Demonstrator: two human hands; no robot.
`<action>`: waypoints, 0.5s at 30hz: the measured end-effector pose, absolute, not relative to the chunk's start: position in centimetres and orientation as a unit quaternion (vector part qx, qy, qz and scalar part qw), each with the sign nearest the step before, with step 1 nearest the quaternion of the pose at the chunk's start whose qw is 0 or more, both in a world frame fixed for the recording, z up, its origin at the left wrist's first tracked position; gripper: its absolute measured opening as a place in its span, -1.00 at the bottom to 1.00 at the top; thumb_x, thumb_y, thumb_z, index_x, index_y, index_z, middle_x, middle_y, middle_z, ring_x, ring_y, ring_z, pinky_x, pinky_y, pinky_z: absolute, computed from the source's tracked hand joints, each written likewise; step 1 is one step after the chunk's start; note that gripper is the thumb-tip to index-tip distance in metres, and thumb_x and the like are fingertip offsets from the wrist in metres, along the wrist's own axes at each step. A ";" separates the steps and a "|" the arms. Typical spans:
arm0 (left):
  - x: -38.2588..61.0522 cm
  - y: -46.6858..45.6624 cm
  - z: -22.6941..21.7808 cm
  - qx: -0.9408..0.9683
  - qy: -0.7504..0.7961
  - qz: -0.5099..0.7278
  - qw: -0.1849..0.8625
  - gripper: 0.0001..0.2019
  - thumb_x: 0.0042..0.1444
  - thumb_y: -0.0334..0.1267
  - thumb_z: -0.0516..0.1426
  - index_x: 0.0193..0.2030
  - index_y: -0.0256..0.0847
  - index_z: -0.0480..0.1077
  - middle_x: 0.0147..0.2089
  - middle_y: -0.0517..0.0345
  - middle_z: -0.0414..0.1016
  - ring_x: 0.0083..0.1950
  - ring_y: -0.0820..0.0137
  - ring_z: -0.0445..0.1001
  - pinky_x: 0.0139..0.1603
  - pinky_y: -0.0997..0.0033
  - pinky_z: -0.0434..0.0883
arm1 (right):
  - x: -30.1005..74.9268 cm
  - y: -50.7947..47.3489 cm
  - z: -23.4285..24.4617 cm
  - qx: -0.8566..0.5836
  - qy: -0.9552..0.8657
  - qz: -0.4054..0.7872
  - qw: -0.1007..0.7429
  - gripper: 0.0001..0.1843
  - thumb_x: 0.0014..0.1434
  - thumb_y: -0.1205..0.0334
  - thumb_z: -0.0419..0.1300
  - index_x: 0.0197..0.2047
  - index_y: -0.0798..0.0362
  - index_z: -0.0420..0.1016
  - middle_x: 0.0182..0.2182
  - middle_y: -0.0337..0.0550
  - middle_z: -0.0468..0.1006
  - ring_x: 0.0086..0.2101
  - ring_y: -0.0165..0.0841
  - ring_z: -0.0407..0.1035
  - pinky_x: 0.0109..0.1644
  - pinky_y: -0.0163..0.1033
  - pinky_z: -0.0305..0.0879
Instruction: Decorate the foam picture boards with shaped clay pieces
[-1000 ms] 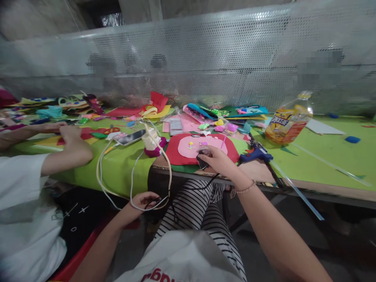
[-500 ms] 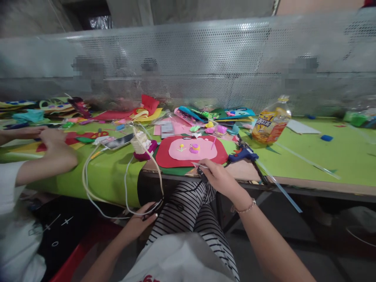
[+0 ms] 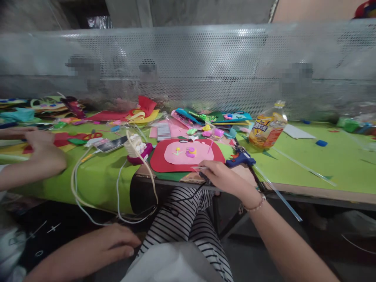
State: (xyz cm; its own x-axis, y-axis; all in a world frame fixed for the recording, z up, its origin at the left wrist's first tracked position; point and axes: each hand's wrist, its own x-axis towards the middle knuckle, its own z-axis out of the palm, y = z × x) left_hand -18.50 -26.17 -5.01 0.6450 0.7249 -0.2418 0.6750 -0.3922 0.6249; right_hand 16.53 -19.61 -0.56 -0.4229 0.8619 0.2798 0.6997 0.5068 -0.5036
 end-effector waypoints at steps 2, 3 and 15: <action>-16.6 -25.1 0.0 0.876 0.351 0.043 0.328 -0.74 0.26 -0.17 -0.03 -0.16 -0.11 0.47 -0.18 0.17 0.51 -0.16 0.38 0.45 -0.11 0.49 0.31 | 16.5 -17.6 0.7 -0.458 -0.839 0.142 0.255 -0.78 0.24 0.22 -0.01 -0.16 0.03 0.43 -0.24 -0.09 0.54 -0.25 -0.28 0.42 -0.21 -0.26 0.31; -15.4 -24.1 1.9 0.895 0.334 0.068 0.287 -0.73 0.27 -0.19 -0.05 -0.11 -0.12 0.45 -0.13 0.14 0.50 -0.12 0.38 0.44 -0.07 0.48 0.30 | 16.5 -16.4 1.1 -0.455 -0.840 0.138 0.260 -0.78 0.23 0.22 0.00 -0.16 0.04 0.44 -0.24 -0.09 0.53 -0.25 -0.28 0.41 -0.20 -0.24 0.30; -5.5 -14.3 1.3 0.947 0.316 0.041 -0.048 -0.85 0.18 -0.35 0.03 -0.34 -0.33 0.39 -0.35 -0.03 0.42 -0.33 0.22 0.38 -0.37 0.27 0.38 | 16.6 -5.7 -1.9 -0.448 -0.675 0.366 0.457 -0.75 0.06 0.28 0.05 -0.16 0.09 0.36 -0.46 -0.21 0.44 -0.45 -0.37 0.38 -0.38 -0.23 0.37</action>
State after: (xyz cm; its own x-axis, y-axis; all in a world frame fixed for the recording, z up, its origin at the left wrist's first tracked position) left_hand -5.52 -14.30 1.34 0.7966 0.5947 0.1083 0.6026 -0.7955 -0.0644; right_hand 16.56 -5.69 -1.93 -0.1795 0.9400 0.2901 0.2710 0.3307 -0.9040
